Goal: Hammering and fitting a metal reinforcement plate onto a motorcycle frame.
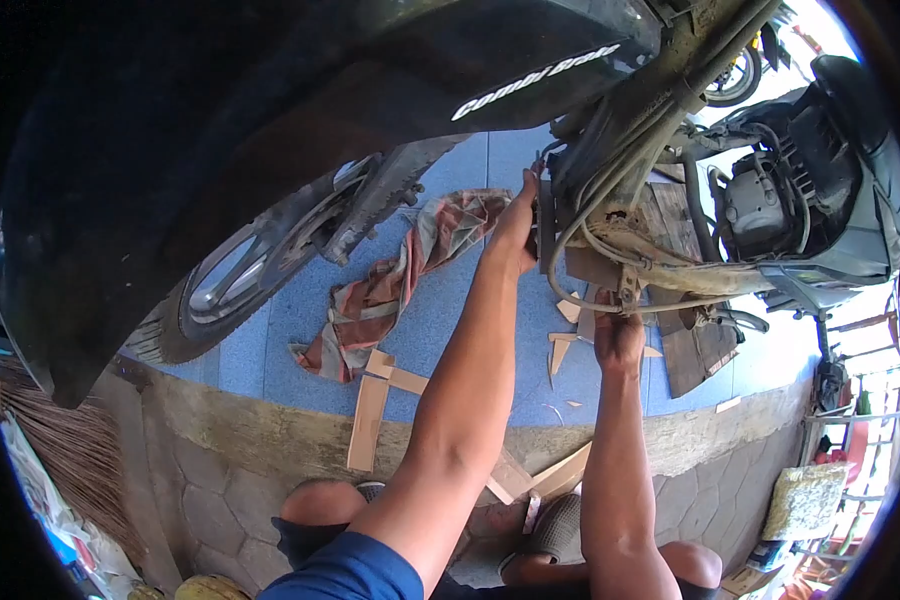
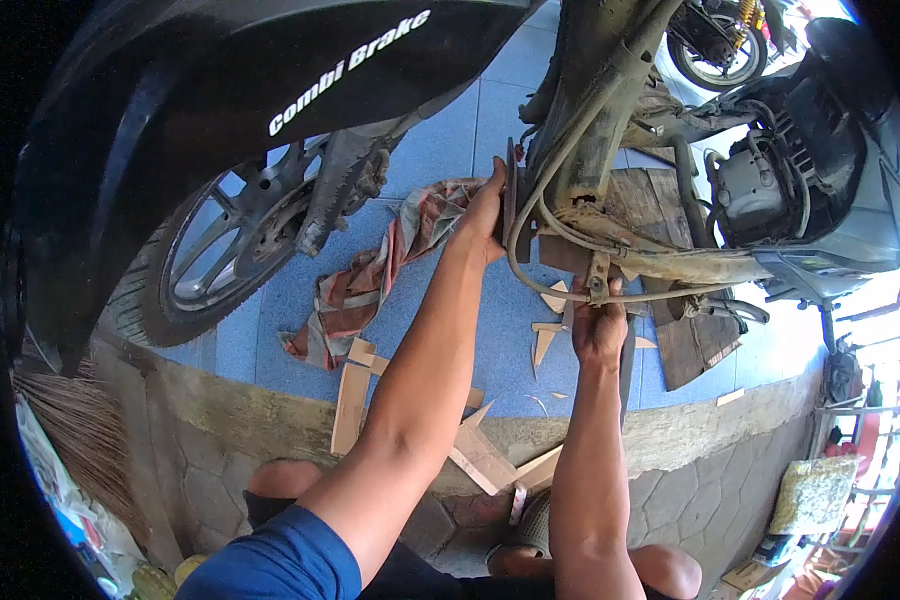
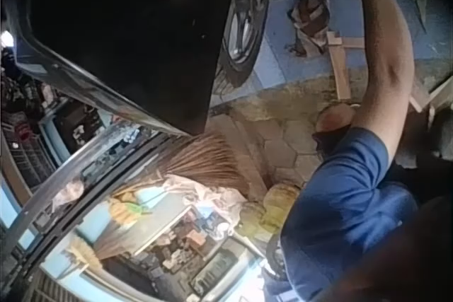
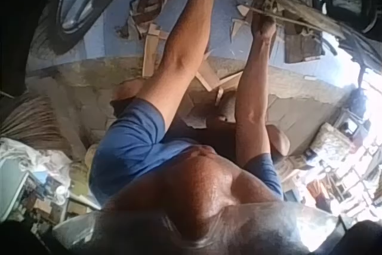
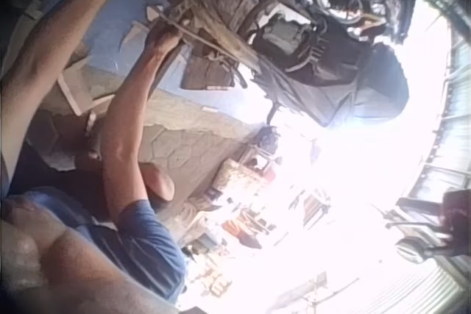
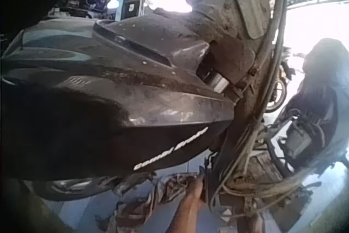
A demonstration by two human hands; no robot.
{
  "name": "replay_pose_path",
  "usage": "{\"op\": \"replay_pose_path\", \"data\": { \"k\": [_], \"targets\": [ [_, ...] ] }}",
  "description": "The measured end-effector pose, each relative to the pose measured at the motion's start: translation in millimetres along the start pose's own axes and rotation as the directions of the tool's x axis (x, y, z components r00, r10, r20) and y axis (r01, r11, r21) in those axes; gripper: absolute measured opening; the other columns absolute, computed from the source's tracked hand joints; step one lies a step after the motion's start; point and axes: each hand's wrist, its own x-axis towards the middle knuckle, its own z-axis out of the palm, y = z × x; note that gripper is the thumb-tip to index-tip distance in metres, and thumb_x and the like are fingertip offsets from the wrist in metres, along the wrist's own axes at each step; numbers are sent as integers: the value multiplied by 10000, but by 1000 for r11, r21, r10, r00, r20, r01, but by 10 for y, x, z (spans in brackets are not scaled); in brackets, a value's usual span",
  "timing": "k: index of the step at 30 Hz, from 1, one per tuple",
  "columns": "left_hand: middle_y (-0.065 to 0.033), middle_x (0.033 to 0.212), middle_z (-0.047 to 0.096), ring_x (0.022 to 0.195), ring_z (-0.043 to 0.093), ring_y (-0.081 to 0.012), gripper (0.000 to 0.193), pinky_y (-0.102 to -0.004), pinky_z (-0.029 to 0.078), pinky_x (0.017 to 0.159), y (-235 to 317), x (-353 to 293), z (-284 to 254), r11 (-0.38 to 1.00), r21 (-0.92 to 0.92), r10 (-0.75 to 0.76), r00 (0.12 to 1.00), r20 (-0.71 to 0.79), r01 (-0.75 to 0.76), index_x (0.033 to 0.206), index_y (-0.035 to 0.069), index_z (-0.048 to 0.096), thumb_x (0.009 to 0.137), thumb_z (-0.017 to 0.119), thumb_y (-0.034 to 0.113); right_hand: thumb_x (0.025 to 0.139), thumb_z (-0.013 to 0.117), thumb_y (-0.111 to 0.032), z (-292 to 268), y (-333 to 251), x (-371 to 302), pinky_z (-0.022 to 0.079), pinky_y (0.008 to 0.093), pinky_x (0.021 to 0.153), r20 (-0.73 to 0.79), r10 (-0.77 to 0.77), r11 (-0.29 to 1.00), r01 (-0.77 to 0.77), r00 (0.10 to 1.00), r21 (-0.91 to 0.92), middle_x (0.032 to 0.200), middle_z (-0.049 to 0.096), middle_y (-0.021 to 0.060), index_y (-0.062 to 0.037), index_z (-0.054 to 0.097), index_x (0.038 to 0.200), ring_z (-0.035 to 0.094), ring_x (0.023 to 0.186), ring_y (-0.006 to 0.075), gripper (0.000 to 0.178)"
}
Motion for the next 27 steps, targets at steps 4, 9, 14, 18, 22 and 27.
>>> {"op": "replay_pose_path", "data": {
  "k": [4,9,14,18,22,27],
  "targets": [
    [-124,1120,675,1075,621,-232,632,-445,504,922,-10,25,91,1000,5,-18,1000,-20,19,1183,51,626,972,402,603,1023,486,-225,103,46,-7,488,427,1007,-15,30,999,-30,999,-40,1157,623,133,2,516,1259,618,1026,256,329],
    [-157,1119,675,1002,666,-222,604,-389,548,887,-43,48,-11,995,96,-43,999,2,42,1155,10,637,960,479,560,1018,504,-234,177,110,2,478,419,1019,3,40,992,-39,999,-123,1204,593,117,-22,509,1295,585,1095,239,349],
    [-166,1084,678,892,694,-216,534,-360,580,818,-49,81,-26,992,113,-65,998,24,62,1128,-14,633,975,510,483,1009,522,-199,166,113,23,478,396,1025,43,63,986,-56,997,-159,1240,577,119,-26,512,1297,568,1134,242,336],
    [-38,992,676,908,598,-176,549,-390,467,811,-58,152,-29,994,98,-56,996,63,50,1026,73,684,914,561,596,1003,534,-186,200,136,28,487,366,1013,70,92,985,-81,993,-149,1237,582,126,-21,524,1282,565,1142,234,324],
    [-49,961,694,887,651,-185,510,-409,501,767,-50,103,82,997,61,-54,997,53,51,1026,74,683,929,563,560,971,586,-180,162,98,86,511,365,979,120,114,992,-106,986,-71,1245,598,123,-13,559,1242,588,1118,254,319],
    [-82,1023,697,938,663,-207,505,-419,517,807,2,75,172,998,26,-61,998,7,61,1083,61,665,932,574,534,973,599,-223,227,102,28,492,339,982,20,41,979,-36,999,-201,1161,628,117,11,570,1199,597,1071,213,327]
  ]
}}
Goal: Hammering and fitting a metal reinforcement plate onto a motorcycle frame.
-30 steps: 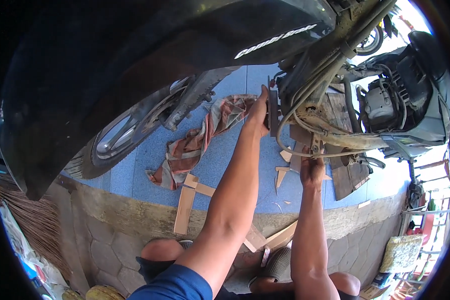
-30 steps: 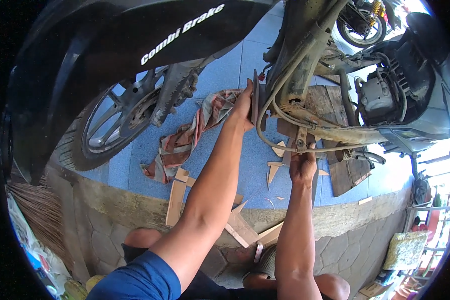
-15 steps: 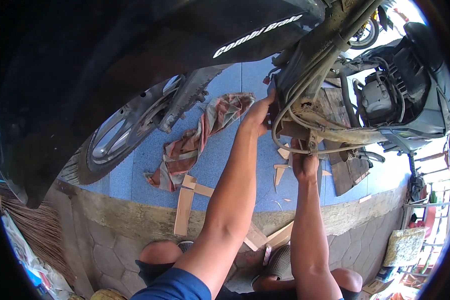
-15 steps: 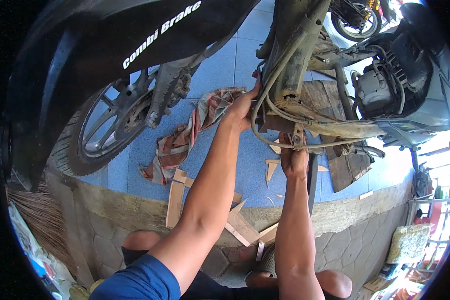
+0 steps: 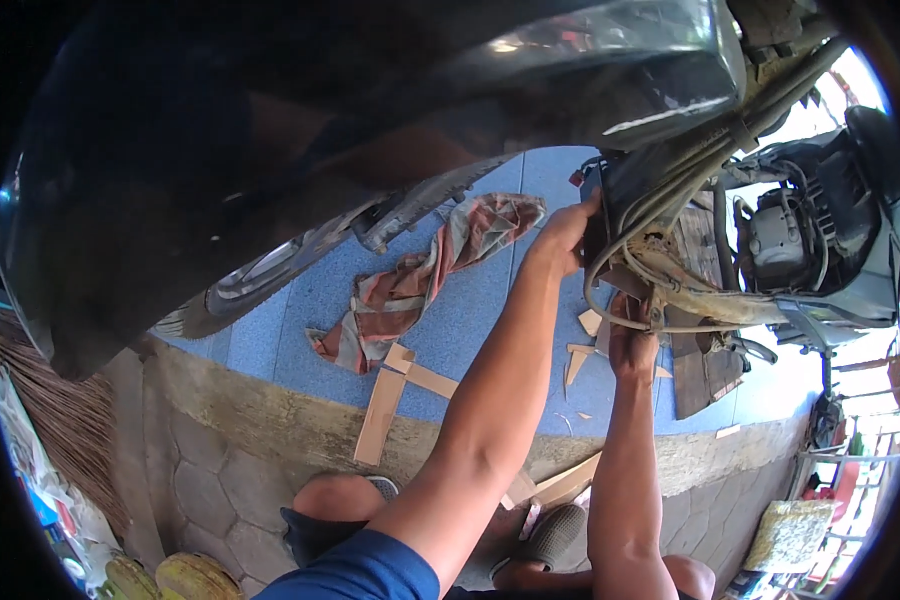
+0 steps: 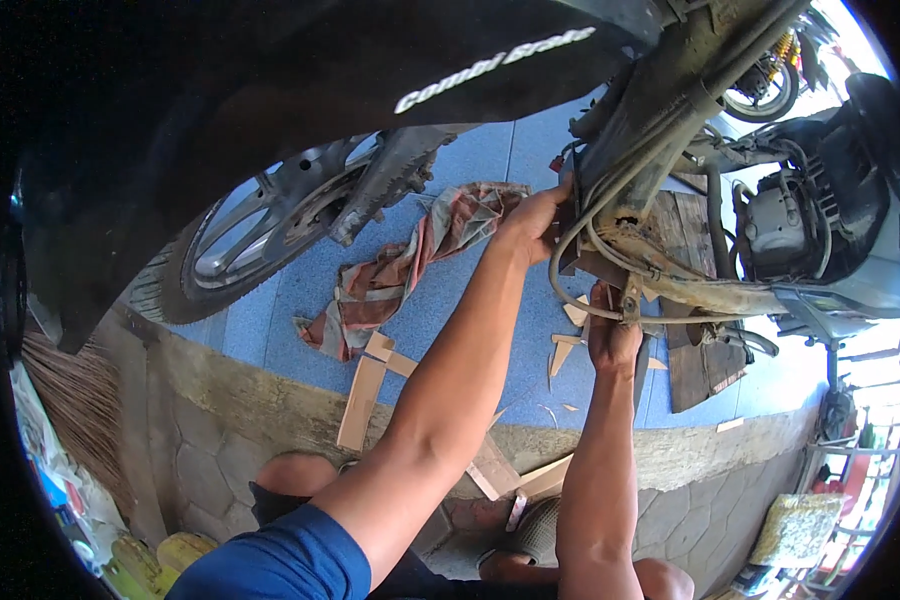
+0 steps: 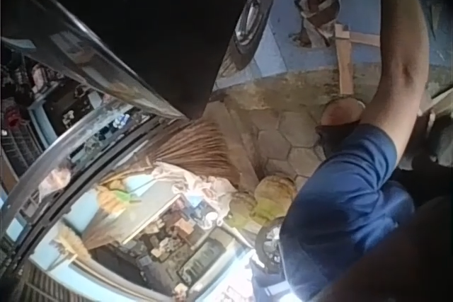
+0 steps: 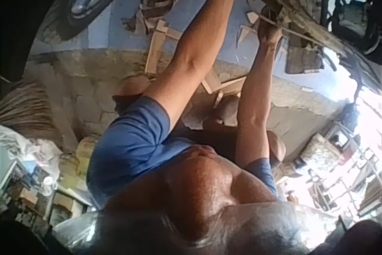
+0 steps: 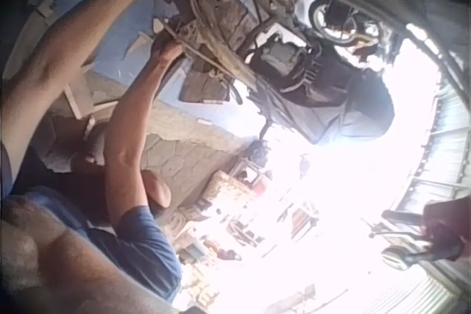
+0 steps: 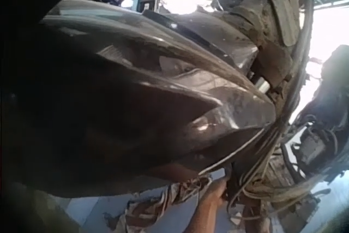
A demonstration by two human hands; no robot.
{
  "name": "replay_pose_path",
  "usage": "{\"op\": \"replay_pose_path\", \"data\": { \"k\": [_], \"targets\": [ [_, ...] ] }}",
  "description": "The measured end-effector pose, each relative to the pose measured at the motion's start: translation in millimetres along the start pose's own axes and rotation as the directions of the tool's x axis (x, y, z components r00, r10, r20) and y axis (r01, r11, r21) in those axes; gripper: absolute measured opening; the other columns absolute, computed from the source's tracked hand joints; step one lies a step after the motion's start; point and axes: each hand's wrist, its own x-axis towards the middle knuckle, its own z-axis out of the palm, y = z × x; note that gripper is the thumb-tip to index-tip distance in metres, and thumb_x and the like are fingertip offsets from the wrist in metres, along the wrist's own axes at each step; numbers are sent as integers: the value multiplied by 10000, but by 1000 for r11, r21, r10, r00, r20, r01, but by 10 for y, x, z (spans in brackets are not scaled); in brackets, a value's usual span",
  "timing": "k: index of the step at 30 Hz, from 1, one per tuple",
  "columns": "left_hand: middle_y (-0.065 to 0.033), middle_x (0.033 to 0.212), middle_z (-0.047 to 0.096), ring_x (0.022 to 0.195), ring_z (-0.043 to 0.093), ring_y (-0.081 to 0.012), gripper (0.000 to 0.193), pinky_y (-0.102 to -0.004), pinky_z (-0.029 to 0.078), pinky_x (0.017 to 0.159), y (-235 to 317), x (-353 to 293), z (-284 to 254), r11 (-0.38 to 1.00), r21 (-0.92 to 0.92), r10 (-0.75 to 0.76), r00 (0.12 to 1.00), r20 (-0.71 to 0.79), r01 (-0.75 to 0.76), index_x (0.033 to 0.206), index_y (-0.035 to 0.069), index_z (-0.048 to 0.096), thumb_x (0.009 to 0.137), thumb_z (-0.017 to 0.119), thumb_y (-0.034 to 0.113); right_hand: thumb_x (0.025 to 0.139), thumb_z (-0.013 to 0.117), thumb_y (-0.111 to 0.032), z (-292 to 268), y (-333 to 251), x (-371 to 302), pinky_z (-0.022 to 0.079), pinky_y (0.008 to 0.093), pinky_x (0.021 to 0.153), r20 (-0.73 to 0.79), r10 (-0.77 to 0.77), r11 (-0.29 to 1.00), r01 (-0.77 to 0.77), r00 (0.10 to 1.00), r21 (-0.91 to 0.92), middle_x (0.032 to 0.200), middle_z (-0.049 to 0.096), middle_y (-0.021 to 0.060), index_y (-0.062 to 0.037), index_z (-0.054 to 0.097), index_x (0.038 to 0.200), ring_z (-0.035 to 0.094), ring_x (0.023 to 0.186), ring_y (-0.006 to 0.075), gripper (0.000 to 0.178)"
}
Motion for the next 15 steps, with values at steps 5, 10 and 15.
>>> {"op": "replay_pose_path", "data": {
  "k": [5,10,15],
  "targets": [
    [-115,1099,668,978,641,-228,539,-398,529,826,-5,33,22,998,-57,-31,999,-4,31,1119,23,638,935,572,525,965,613,-229,-73,-23,53,511,341,962,54,-8,1000,6,999,30,1164,629,119,20,569,1202,605,1073,219,347],
    [-138,1156,631,994,619,-249,584,-375,543,850,93,-49,74,1000,-20,-16,995,-97,14,1158,-13,606,933,574,525,975,597,-211,-7,3,23,512,352,968,10,21,998,-22,1000,50,1152,627,128,12,570,1206,607,1063,220,322],
    [-150,1122,665,974,665,-212,526,-402,559,839,89,182,-170,998,47,-41,998,-38,43,1138,1,628,937,588,486,978,581,-167,-40,42,28,510,378,988,-1,66,993,-65,998,94,1158,604,128,12,520,1245,607,1054,251,328]
  ]
}}
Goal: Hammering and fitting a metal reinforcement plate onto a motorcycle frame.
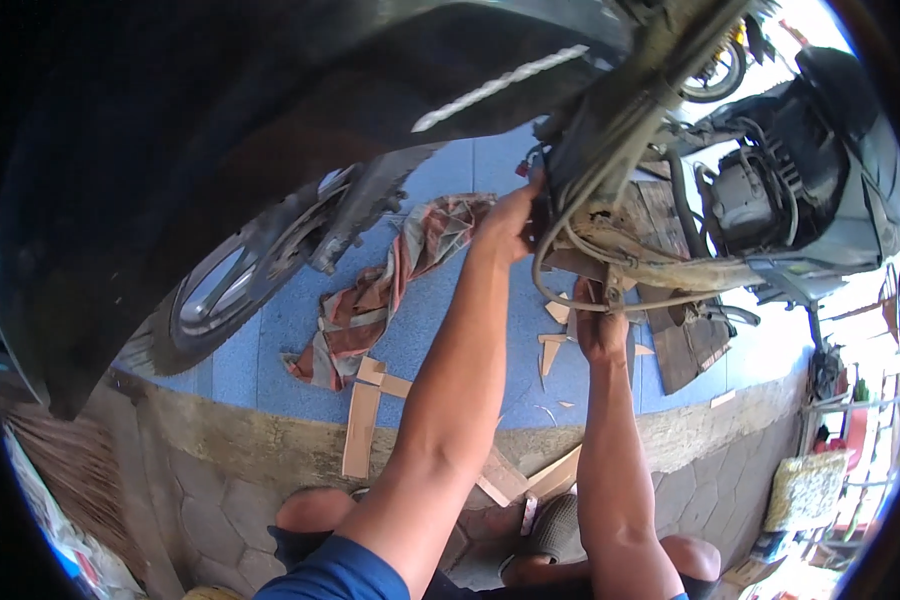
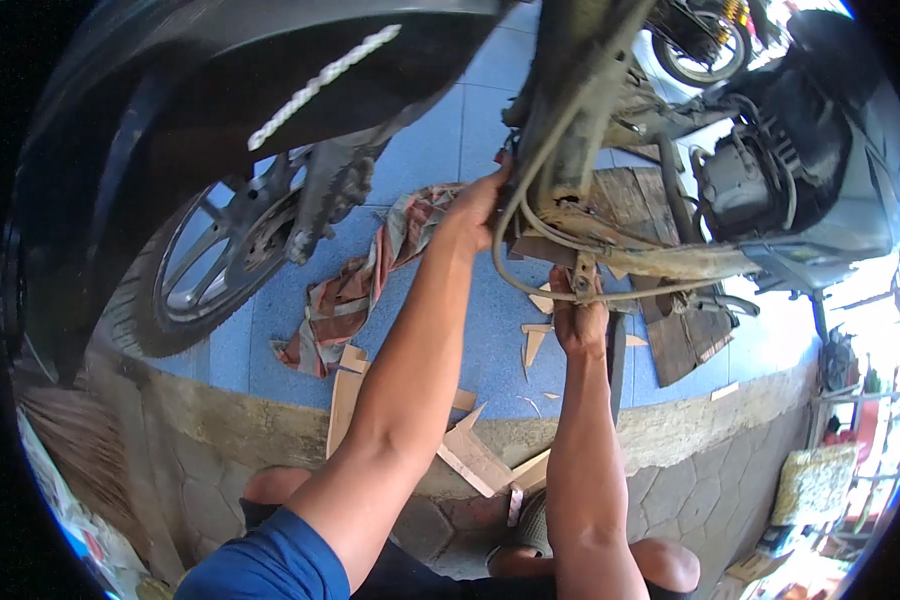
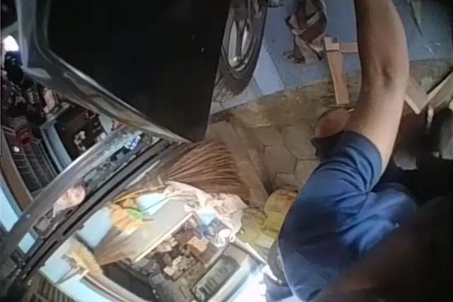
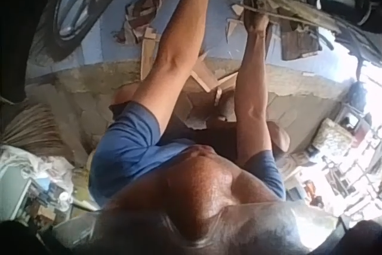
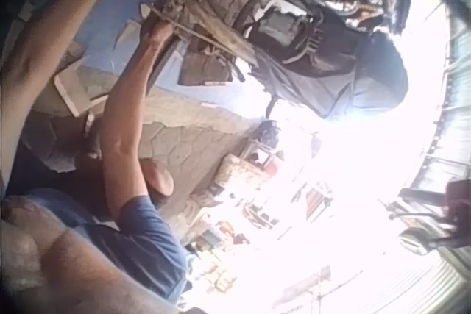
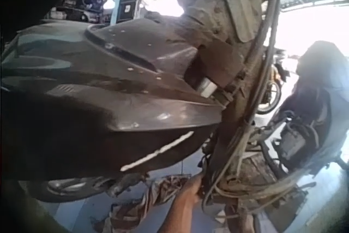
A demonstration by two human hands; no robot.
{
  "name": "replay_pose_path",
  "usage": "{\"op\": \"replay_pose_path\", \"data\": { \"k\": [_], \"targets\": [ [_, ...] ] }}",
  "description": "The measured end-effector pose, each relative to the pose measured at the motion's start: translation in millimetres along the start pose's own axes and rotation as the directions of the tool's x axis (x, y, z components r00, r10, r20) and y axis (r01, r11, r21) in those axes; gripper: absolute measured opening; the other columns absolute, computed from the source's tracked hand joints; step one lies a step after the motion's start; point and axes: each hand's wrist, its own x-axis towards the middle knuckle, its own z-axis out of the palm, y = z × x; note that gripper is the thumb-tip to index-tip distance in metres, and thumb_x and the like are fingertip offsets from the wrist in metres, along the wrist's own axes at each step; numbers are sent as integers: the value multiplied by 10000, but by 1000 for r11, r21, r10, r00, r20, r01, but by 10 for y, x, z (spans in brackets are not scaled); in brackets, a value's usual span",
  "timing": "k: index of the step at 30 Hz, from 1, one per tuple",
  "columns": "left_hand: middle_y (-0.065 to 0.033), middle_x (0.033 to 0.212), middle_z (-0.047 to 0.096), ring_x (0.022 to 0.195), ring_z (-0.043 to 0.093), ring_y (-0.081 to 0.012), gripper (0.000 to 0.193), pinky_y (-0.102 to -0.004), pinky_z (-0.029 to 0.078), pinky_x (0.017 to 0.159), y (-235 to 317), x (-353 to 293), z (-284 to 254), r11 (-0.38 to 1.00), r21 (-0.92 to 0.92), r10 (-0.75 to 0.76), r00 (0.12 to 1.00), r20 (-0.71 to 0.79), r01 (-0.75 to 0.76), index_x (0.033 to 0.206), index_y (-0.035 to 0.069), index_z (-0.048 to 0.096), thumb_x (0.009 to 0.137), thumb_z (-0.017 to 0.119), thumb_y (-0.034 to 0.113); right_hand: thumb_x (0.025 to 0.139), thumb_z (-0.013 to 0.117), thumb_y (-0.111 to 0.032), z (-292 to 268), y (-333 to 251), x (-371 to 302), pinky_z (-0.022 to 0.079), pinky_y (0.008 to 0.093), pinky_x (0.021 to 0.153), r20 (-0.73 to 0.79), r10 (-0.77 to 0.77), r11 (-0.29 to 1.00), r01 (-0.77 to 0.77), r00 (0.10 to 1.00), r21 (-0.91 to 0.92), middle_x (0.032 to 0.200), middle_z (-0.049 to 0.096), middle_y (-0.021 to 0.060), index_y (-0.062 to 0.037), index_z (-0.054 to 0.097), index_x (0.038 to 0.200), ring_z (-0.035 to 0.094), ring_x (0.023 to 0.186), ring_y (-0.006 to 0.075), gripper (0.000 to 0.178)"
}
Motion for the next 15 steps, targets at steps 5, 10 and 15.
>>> {"op": "replay_pose_path", "data": {
  "k": [5,10,15],
  "targets": [
    [-145,1229,610,1089,604,-247,665,-389,518,887,-5,-97,122,999,43,25,995,97,-30,1250,14,574,869,648,555,1002,545,-222,-110,-60,81,528,384,929,-20,-36,999,37,999,31,1106,617,133,22,523,1218,621,996,245,326],
    [-138,1302,577,1131,615,-221,578,-404,536,942,60,-165,172,999,33,25,984,178,-32,1293,9,533,929,611,451,1004,535,-267,23,-77,52,538,378,923,55,48,998,-46,997,-34,1115,584,154,44,492,1250,607,1001,247,399],
    [-148,1348,549,1196,568,-314,550,-486,525,981,-63,-15,139,998,-45,57,962,268,-47,1331,54,517,972,517,471,992,541,-321,-61,-138,61,522,391,945,84,54,998,-51,995,-43,1154,586,141,36,477,1292,605,1036,238,471]
  ]
}}
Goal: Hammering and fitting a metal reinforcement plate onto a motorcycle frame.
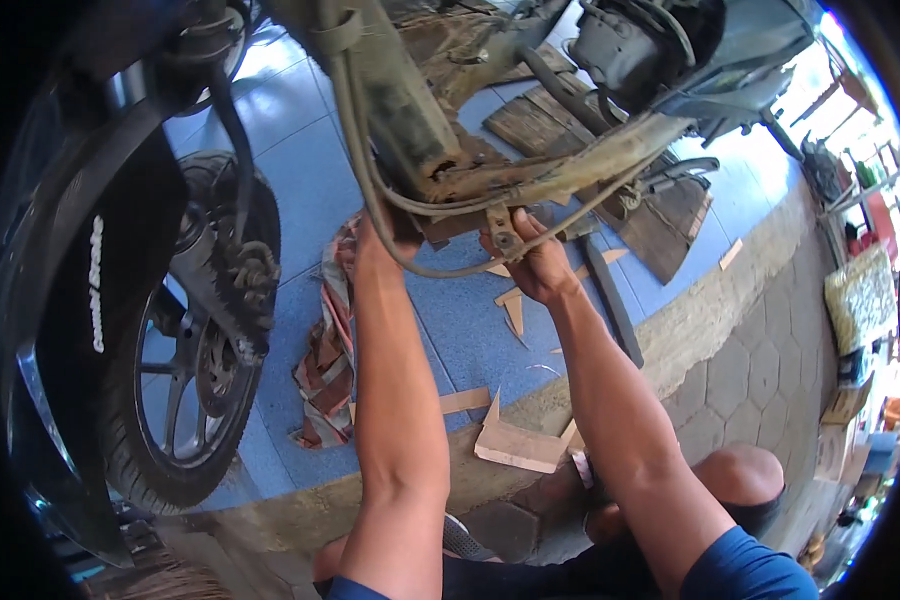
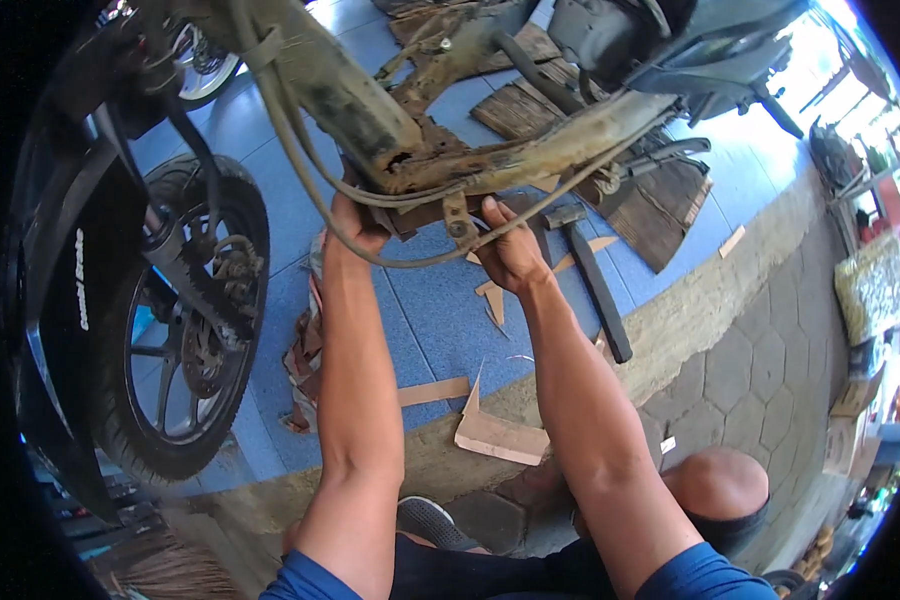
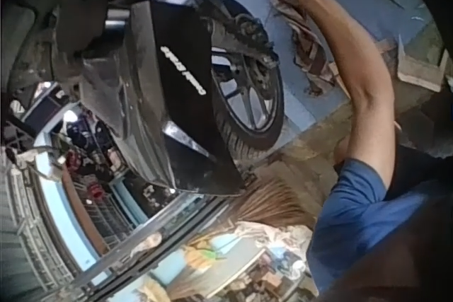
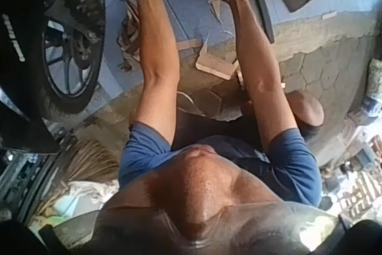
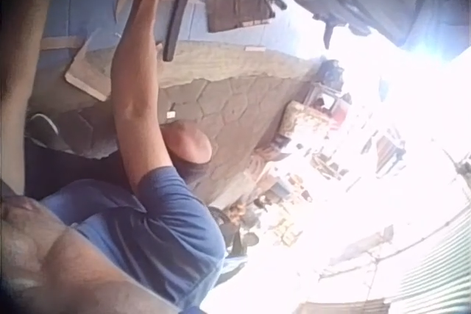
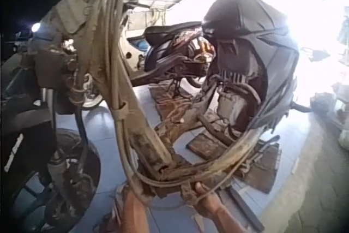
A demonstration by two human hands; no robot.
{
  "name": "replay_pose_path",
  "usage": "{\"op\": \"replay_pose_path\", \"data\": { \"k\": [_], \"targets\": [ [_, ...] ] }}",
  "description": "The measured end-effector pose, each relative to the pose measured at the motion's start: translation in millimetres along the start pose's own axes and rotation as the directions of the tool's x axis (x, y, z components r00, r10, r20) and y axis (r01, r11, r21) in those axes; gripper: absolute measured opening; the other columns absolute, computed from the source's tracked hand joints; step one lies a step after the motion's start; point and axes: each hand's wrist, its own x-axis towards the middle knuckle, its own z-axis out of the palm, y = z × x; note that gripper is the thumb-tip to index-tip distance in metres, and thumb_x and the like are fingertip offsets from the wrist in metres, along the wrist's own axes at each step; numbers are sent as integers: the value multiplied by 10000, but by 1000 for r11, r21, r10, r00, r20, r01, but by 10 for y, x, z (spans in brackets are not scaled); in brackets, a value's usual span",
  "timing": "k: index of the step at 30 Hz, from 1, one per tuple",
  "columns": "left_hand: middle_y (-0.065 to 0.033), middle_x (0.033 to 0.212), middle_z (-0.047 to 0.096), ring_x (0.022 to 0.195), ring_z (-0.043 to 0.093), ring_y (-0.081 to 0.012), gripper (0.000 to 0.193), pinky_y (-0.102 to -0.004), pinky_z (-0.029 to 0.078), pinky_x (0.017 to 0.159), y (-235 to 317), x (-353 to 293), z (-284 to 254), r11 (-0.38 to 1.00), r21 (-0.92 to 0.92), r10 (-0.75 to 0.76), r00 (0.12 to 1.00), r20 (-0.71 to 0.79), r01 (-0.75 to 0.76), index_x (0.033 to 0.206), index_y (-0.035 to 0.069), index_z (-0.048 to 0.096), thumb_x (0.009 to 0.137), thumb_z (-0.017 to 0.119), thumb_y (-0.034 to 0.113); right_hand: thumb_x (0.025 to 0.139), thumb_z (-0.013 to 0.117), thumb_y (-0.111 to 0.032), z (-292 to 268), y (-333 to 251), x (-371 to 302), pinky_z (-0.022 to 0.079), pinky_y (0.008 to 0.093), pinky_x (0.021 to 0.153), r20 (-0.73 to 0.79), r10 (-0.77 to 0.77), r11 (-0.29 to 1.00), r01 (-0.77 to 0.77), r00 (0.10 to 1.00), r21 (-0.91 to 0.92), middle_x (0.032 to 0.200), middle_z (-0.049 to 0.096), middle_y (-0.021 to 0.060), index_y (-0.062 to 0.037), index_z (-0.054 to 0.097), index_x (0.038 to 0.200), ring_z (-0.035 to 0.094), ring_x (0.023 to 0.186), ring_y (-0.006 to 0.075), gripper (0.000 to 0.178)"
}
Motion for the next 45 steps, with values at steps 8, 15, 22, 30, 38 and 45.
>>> {"op": "replay_pose_path", "data": {
  "k": [8,15,22,30,38,45],
  "targets": [
    [-190,1368,499,1225,534,-350,536,-523,511,998,33,-118,133,999,-19,33,999,-28,-34,1372,40,448,996,492,419,996,531,-325,78,35,-11,502,396,949,13,-22,1000,22,1000,20,1209,599,94,-1,492,1320,595,1072,212,460],
    [-164,1351,512,1209,543,-320,535,-500,518,976,32,-143,186,999,-28,22,1000,0,-22,1361,38,462,994,500,425,985,550,-328,95,65,-1,496,404,972,7,-21,997,20,1000,79,1224,591,100,-9,490,1322,590,1086,221,467],
    [-202,1377,485,1233,522,-363,512,-556,498,997,32,-117,140,998,-53,26,999,-19,-27,1376,40,438,1003,472,390,997,531,-296,119,116,17,516,404,971,-74,-33,995,40,997,96,1231,578,117,-3,479,1319,589,1098,234,438],
    [-183,1365,502,1228,529,-350,504,-548,498,982,39,-109,135,997,-46,70,997,43,-68,1371,66,454,1005,466,412,1017,495,-264,37,79,28,544,401,940,-49,-34,998,36,998,47,1205,575,144,41,458,1311,615,1032,244,426],
    [-169,1290,573,1177,577,-311,489,-471,519,967,103,-102,-123,998,-41,40,997,-63,-43,1308,43,509,1013,441,428,1016,511,-243,165,124,-25,551,374,873,-92,-14,1000,13,996,-6,1163,601,194,89,488,1250,629,1006,266,407],
    [-143,1311,581,1186,575,-279,567,-407,471,1019,118,-292,42,998,7,61,976,-210,-60,1338,48,508,1021,370,497,991,563,-210,162,131,-31,577,396,877,-98,-20,1000,21,995,12,1079,621,204,76,513,1193,662,921,290,354]
  ]
}}
